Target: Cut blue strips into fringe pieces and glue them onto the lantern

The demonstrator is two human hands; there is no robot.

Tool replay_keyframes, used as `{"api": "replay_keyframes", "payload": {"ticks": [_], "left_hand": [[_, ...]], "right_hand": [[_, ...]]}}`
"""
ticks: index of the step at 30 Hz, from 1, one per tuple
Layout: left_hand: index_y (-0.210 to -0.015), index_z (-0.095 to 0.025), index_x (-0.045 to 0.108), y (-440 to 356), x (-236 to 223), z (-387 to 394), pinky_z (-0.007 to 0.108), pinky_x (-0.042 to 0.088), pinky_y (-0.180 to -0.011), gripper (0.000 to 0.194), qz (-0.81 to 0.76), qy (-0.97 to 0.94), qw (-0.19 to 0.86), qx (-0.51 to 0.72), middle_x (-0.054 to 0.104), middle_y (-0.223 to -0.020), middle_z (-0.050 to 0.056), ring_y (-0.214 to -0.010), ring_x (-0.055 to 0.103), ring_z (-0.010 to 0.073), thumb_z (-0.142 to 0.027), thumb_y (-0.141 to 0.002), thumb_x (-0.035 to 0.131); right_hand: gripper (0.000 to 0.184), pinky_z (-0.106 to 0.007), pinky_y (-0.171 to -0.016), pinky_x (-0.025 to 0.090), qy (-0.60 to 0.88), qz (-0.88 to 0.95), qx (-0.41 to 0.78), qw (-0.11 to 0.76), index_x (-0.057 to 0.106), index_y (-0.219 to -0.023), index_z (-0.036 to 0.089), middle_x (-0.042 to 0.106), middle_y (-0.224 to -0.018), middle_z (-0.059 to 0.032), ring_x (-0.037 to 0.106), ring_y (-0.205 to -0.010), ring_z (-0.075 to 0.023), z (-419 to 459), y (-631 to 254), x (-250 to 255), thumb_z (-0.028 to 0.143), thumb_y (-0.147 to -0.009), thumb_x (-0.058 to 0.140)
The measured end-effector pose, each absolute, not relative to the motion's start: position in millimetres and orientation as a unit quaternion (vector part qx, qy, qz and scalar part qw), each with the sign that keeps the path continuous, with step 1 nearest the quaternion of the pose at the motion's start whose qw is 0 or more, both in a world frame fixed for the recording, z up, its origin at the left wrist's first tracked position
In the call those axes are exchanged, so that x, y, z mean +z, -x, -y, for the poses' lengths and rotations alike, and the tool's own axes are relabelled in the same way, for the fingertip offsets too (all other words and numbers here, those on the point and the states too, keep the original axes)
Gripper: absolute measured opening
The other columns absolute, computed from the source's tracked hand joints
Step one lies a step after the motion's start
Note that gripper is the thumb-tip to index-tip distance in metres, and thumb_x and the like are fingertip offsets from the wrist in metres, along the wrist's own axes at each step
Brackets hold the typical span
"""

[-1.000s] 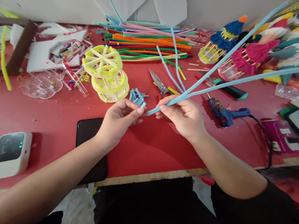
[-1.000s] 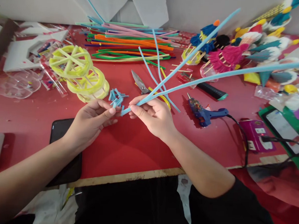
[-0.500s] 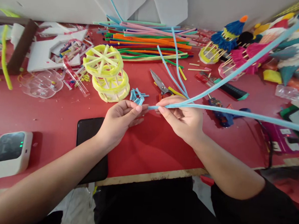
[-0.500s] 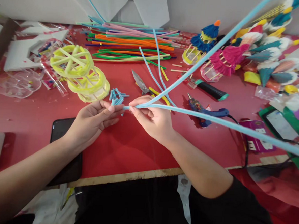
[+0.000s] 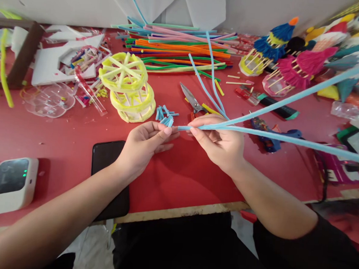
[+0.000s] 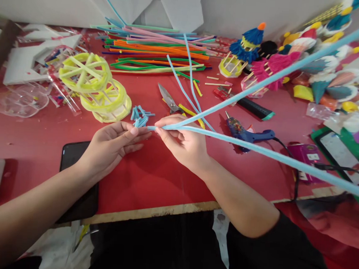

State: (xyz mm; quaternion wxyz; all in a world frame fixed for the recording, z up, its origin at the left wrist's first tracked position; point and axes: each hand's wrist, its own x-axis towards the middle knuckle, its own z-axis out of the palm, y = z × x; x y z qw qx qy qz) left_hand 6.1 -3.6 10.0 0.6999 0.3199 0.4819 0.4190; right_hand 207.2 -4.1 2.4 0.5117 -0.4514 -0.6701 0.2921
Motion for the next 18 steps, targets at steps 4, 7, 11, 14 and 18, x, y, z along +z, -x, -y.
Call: {"api": "replay_keyframes", "payload": {"ticks": [4, 7, 11, 14, 18], "left_hand": [[-0.081, -0.016, 0.068, -6.9, 10.6, 4.3, 0.019, 0.063, -0.072, 0.035, -0.477, -0.316, 0.705, 0.419, 0.084, -0.100, 0.008, -0.103, 0.081, 0.0203, -0.038, -0.077, 0.094], [-0.081, -0.016, 0.068, -7.3, 10.7, 5.4, 0.018, 0.062, -0.072, 0.033, -0.471, -0.314, 0.709, 0.420, 0.084, -0.100, 0.007, -0.103, 0.081, 0.0194, -0.037, -0.077, 0.093], [-0.080, -0.016, 0.068, -7.3, 11.0, 5.2, 0.017, 0.062, -0.072, 0.032, -0.466, -0.314, 0.715, 0.416, 0.083, -0.099, 0.007, -0.102, 0.080, 0.0179, -0.036, -0.078, 0.093], [-0.080, -0.017, 0.067, -7.6, 10.9, 3.7, 0.019, 0.063, -0.073, 0.032, -0.468, -0.325, 0.707, 0.419, 0.082, -0.102, 0.006, -0.101, 0.079, 0.0174, -0.036, -0.078, 0.093], [-0.078, -0.018, 0.068, -7.6, 8.0, 1.5, 0.019, 0.058, -0.064, 0.028, -0.471, -0.408, 0.640, 0.449, 0.076, -0.087, 0.000, -0.076, 0.070, 0.0106, -0.032, -0.077, 0.092]], "right_hand": [[0.005, -0.030, -0.061, 0.060, 0.455, 0.683, 0.266, 0.506, 0.076, -0.092, 0.026, 0.079, -0.091, -0.0037, 0.074, -0.088, -0.0190, 2.5, -207.0, 0.1, 0.022, -0.093, 0.072], [0.006, -0.028, -0.055, 0.056, 0.446, 0.699, 0.227, 0.510, 0.076, -0.091, 0.024, 0.079, -0.088, -0.0029, 0.072, -0.079, -0.0175, 0.9, -207.4, -3.3, 0.021, -0.093, 0.071], [0.007, -0.025, -0.046, 0.048, 0.439, 0.711, 0.224, 0.502, 0.076, -0.093, 0.023, 0.079, -0.087, -0.0013, 0.064, -0.062, -0.0117, -0.5, -210.1, -5.1, 0.017, -0.093, 0.071], [0.007, -0.026, -0.053, 0.056, 0.428, 0.715, 0.238, 0.500, 0.075, -0.093, 0.023, 0.079, -0.088, -0.0018, 0.069, -0.068, -0.0135, -1.5, -213.8, -4.3, 0.018, -0.095, 0.071], [0.006, -0.027, -0.068, 0.064, 0.389, 0.727, 0.284, 0.489, 0.076, -0.091, 0.020, 0.078, -0.087, -0.0026, 0.074, -0.076, -0.0143, -2.0, -216.3, -2.3, 0.016, -0.094, 0.073]]}}
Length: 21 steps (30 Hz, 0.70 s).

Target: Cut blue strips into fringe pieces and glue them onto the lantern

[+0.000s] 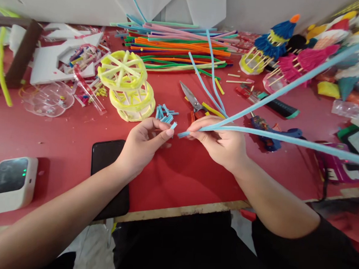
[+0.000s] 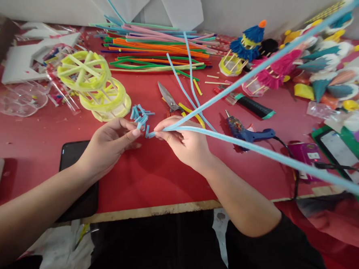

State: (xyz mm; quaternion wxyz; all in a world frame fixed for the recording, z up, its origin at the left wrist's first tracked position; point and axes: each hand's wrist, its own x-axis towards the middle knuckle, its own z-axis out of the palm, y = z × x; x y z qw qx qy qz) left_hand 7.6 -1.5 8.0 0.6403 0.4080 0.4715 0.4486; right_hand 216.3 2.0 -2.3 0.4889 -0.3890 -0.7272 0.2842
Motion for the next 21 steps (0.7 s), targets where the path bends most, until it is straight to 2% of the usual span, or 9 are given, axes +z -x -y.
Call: {"api": "replay_keyframes", "payload": {"ticks": [3, 7, 11, 16, 21], "left_hand": [[-0.076, -0.018, 0.071, -6.2, 4.6, 1.2, 0.018, 0.050, -0.059, 0.019, -0.457, -0.507, 0.590, 0.432, 0.069, -0.073, -0.002, -0.063, 0.059, 0.0074, -0.024, -0.079, 0.089], [-0.077, -0.018, 0.073, -4.1, 1.0, 2.0, 0.020, 0.051, -0.070, 0.012, -0.445, -0.590, 0.538, 0.406, 0.073, -0.078, 0.000, -0.075, 0.065, 0.0103, -0.022, -0.081, 0.084], [-0.079, -0.019, 0.073, -3.7, -0.1, 2.7, 0.022, 0.050, -0.069, 0.011, -0.442, -0.610, 0.516, 0.407, 0.072, -0.078, 0.000, -0.074, 0.065, 0.0116, -0.025, -0.083, 0.081], [-0.078, -0.019, 0.073, -3.5, 3.0, 3.3, 0.025, 0.048, -0.065, 0.010, -0.451, -0.649, 0.481, 0.379, 0.075, -0.079, 0.001, -0.071, 0.064, 0.0130, -0.025, -0.084, 0.079], [-0.079, -0.020, 0.074, -3.1, 2.4, -1.0, 0.025, 0.045, -0.063, 0.007, -0.460, -0.710, 0.411, 0.340, 0.077, -0.080, 0.000, -0.069, 0.063, 0.0120, -0.022, -0.085, 0.078]], "right_hand": [[0.007, -0.024, -0.066, 0.063, 0.371, 0.730, 0.305, 0.487, 0.077, -0.088, 0.020, 0.078, -0.085, -0.0025, 0.075, -0.076, -0.0138, -1.2, -214.3, -1.3, 0.013, -0.092, 0.076], [0.008, -0.023, -0.064, 0.064, 0.361, 0.709, 0.351, 0.494, 0.079, -0.089, 0.020, 0.079, -0.086, -0.0021, 0.075, -0.073, -0.0130, 1.0, -210.7, 0.5, 0.013, -0.091, 0.077], [0.008, -0.022, -0.065, 0.065, 0.363, 0.686, 0.404, 0.485, 0.080, -0.087, 0.020, 0.080, -0.084, -0.0003, 0.075, -0.069, -0.0117, 2.1, -210.5, 3.2, 0.013, -0.088, 0.080], [0.008, -0.024, -0.064, 0.064, 0.379, 0.707, 0.387, 0.456, 0.082, -0.087, 0.022, 0.082, -0.086, -0.0009, 0.076, -0.073, -0.0139, 1.3, -212.7, 1.1, 0.015, -0.086, 0.083], [0.011, -0.029, -0.070, 0.062, 0.388, 0.740, 0.360, 0.415, 0.080, -0.083, 0.022, 0.080, -0.086, -0.0027, 0.075, -0.080, -0.0172, -1.0, -215.6, -0.9, 0.016, -0.091, 0.076]]}}
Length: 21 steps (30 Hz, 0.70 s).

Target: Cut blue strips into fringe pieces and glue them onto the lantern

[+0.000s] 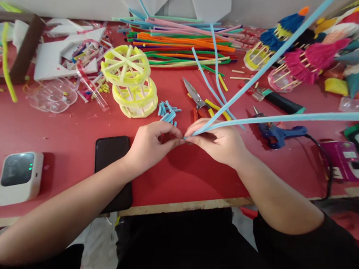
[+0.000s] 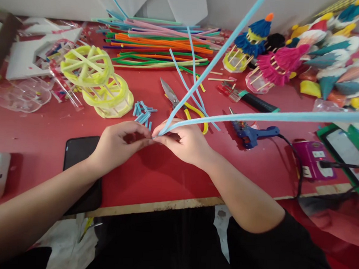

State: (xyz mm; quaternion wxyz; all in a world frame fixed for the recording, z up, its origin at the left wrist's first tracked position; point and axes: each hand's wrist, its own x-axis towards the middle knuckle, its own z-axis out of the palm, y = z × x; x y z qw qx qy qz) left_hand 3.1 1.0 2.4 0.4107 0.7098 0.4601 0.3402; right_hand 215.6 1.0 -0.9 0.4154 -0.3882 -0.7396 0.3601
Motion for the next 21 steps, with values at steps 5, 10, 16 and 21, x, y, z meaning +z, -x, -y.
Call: {"api": "replay_keyframes", "payload": {"ticks": [5, 10, 16, 21], "left_hand": [[-0.093, -0.021, 0.059, -2, -2, -4, 0.026, 0.055, -0.071, 0.024, -0.450, -0.708, 0.434, 0.328, 0.081, -0.087, 0.001, -0.078, 0.076, 0.0155, -0.018, -0.082, 0.080], [-0.097, -0.023, 0.053, -3, -1, -2, 0.031, 0.058, -0.084, 0.027, -0.427, -0.736, 0.425, 0.308, 0.082, -0.091, 0.000, -0.094, 0.081, 0.0204, -0.009, -0.082, 0.070], [-0.088, -0.022, 0.056, -5, 3, -5, 0.027, 0.057, -0.079, 0.026, -0.424, -0.752, 0.424, 0.273, 0.078, -0.083, -0.002, -0.084, 0.080, 0.0181, 0.000, -0.076, 0.064], [-0.081, -0.021, 0.062, -4, 0, -7, 0.031, 0.056, -0.076, 0.017, -0.431, -0.767, 0.387, 0.276, 0.075, -0.084, 0.000, -0.083, 0.076, 0.0194, -0.005, -0.078, 0.065]], "right_hand": [[0.015, -0.032, -0.081, 0.062, 0.393, 0.770, 0.346, 0.364, 0.080, -0.082, 0.024, 0.080, -0.088, -0.0018, 0.074, -0.083, -0.0179, -3, -218, 3, 0.011, -0.090, 0.076], [0.014, -0.033, -0.082, 0.062, 0.367, 0.789, 0.343, 0.354, 0.082, -0.088, 0.025, 0.078, -0.093, -0.0025, 0.073, -0.088, -0.0191, -3, -220, 4, 0.015, -0.092, 0.075], [0.011, -0.034, -0.082, 0.059, 0.351, 0.814, 0.314, 0.341, 0.082, -0.089, 0.024, 0.077, -0.091, -0.0037, 0.072, -0.087, -0.0195, -5, -220, -3, 0.024, -0.096, 0.074], [0.019, -0.034, -0.079, 0.058, 0.342, 0.820, 0.302, 0.344, 0.081, -0.086, 0.024, 0.077, -0.088, -0.0031, 0.072, -0.083, -0.0190, -8, -221, -6, 0.035, -0.099, 0.072]]}}
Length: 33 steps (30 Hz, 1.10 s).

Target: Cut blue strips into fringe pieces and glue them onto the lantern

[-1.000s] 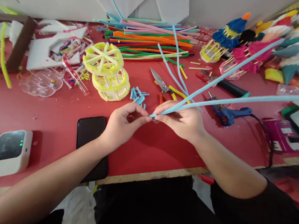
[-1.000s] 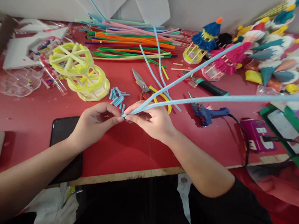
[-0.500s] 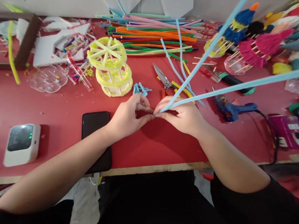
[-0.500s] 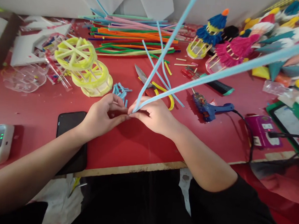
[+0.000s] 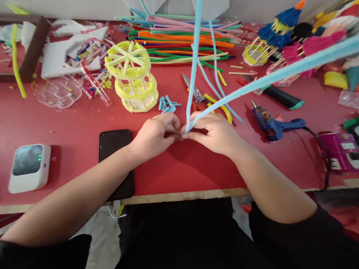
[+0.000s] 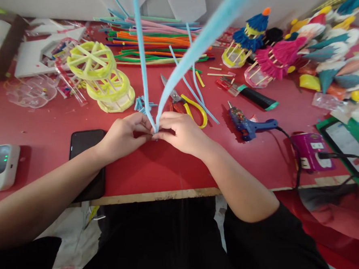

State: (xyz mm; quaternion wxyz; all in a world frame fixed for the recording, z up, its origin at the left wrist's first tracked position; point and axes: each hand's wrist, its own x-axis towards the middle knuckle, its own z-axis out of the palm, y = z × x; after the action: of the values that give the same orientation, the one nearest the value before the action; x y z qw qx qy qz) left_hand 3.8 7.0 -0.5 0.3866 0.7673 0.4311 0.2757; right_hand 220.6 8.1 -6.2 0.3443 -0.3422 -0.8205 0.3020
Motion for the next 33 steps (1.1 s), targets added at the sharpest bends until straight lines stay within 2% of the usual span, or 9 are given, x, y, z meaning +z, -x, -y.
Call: {"api": "replay_keyframes", "payload": {"ticks": [4, 9, 14, 17, 20, 23, 26, 29, 33], "left_hand": [[-0.077, -0.020, 0.064, -5, -2, -8, 0.031, 0.055, -0.077, 0.015, -0.430, -0.780, 0.366, 0.272, 0.073, -0.088, 0.002, -0.084, 0.073, 0.0192, -0.006, -0.078, 0.067], [-0.083, -0.021, 0.057, -6, -1, -9, 0.029, 0.053, -0.076, 0.023, -0.443, -0.767, 0.385, 0.260, 0.074, -0.085, -0.001, -0.084, 0.074, 0.0186, -0.002, -0.075, 0.066], [-0.080, -0.021, 0.061, -6, -2, -9, 0.030, 0.053, -0.075, 0.018, -0.439, -0.778, 0.370, 0.254, 0.074, -0.089, 0.002, -0.085, 0.073, 0.0201, -0.004, -0.076, 0.067], [-0.087, -0.022, 0.061, -6, -3, -9, 0.031, 0.056, -0.076, 0.022, -0.438, -0.767, 0.391, 0.258, 0.076, -0.088, 0.001, -0.087, 0.076, 0.0211, -0.005, -0.075, 0.069], [-0.092, -0.022, 0.061, -4, -1, -8, 0.033, 0.059, -0.082, 0.018, -0.404, -0.751, 0.451, 0.264, 0.079, -0.087, 0.002, -0.087, 0.077, 0.0209, -0.011, -0.081, 0.070], [-0.094, -0.022, 0.061, -1, 3, -8, 0.032, 0.061, -0.083, 0.010, -0.358, -0.701, 0.556, 0.267, 0.080, -0.085, 0.004, -0.087, 0.079, 0.0203, -0.019, -0.088, 0.069], [-0.092, -0.021, 0.062, -1, 7, -8, 0.029, 0.063, -0.080, 0.018, -0.338, -0.643, 0.634, 0.265, 0.080, -0.084, 0.005, -0.085, 0.080, 0.0195, -0.019, -0.084, 0.077], [-0.090, -0.020, 0.063, -2, 9, -9, 0.027, 0.064, -0.079, 0.023, -0.329, -0.620, 0.662, 0.262, 0.080, -0.085, 0.005, -0.085, 0.081, 0.0188, -0.016, -0.078, 0.083], [-0.092, -0.020, 0.063, -2, 8, -8, 0.026, 0.064, -0.082, 0.024, -0.322, -0.632, 0.653, 0.263, 0.081, -0.088, 0.004, -0.090, 0.081, 0.0189, -0.016, -0.078, 0.082]], "right_hand": [[0.019, -0.035, -0.082, 0.059, 0.347, 0.821, 0.311, 0.330, 0.082, -0.085, 0.024, 0.079, -0.088, -0.0036, 0.073, -0.086, -0.0201, -9, -222, -5, 0.033, -0.098, 0.072], [0.025, -0.034, -0.078, 0.058, 0.344, 0.823, 0.317, 0.322, 0.082, -0.082, 0.024, 0.080, -0.085, -0.0041, 0.074, -0.084, -0.0201, -9, -222, -4, 0.037, -0.100, 0.070], [0.013, -0.031, -0.076, 0.055, 0.345, 0.834, 0.304, 0.304, 0.081, -0.087, 0.022, 0.078, -0.086, -0.0028, 0.072, -0.081, -0.0178, -9, -222, -7, 0.022, -0.096, 0.072], [0.013, -0.032, -0.079, 0.055, 0.351, 0.833, 0.307, 0.299, 0.081, -0.088, 0.023, 0.078, -0.090, -0.0026, 0.071, -0.083, -0.0179, -8, -222, -7, 0.017, -0.095, 0.072], [0.016, -0.032, -0.079, 0.056, 0.346, 0.817, 0.333, 0.321, 0.081, -0.083, 0.024, 0.076, -0.086, -0.0022, 0.071, -0.083, -0.0176, -7, -223, -2, 0.024, -0.096, 0.072], [0.019, -0.032, -0.074, 0.056, 0.357, 0.788, 0.368, 0.340, 0.082, -0.081, 0.025, 0.070, -0.091, -0.0031, 0.067, -0.080, -0.0163, -6, -224, 5, 0.038, -0.094, 0.077], [0.029, -0.033, -0.072, 0.056, 0.355, 0.773, 0.405, 0.335, 0.081, -0.078, 0.024, 0.066, -0.092, -0.0039, 0.062, -0.079, -0.0161, -4, -225, 10, 0.050, -0.091, 0.078], [0.032, -0.033, -0.074, 0.056, 0.340, 0.770, 0.427, 0.330, 0.081, -0.078, 0.023, 0.065, -0.090, -0.0036, 0.061, -0.080, -0.0159, -4, -226, 11, 0.052, -0.092, 0.077], [0.023, -0.031, -0.071, 0.055, 0.340, 0.765, 0.424, 0.344, 0.083, -0.081, 0.025, 0.067, -0.089, -0.0024, 0.061, -0.076, -0.0144, -3, -226, 9, 0.046, -0.091, 0.079]]}}
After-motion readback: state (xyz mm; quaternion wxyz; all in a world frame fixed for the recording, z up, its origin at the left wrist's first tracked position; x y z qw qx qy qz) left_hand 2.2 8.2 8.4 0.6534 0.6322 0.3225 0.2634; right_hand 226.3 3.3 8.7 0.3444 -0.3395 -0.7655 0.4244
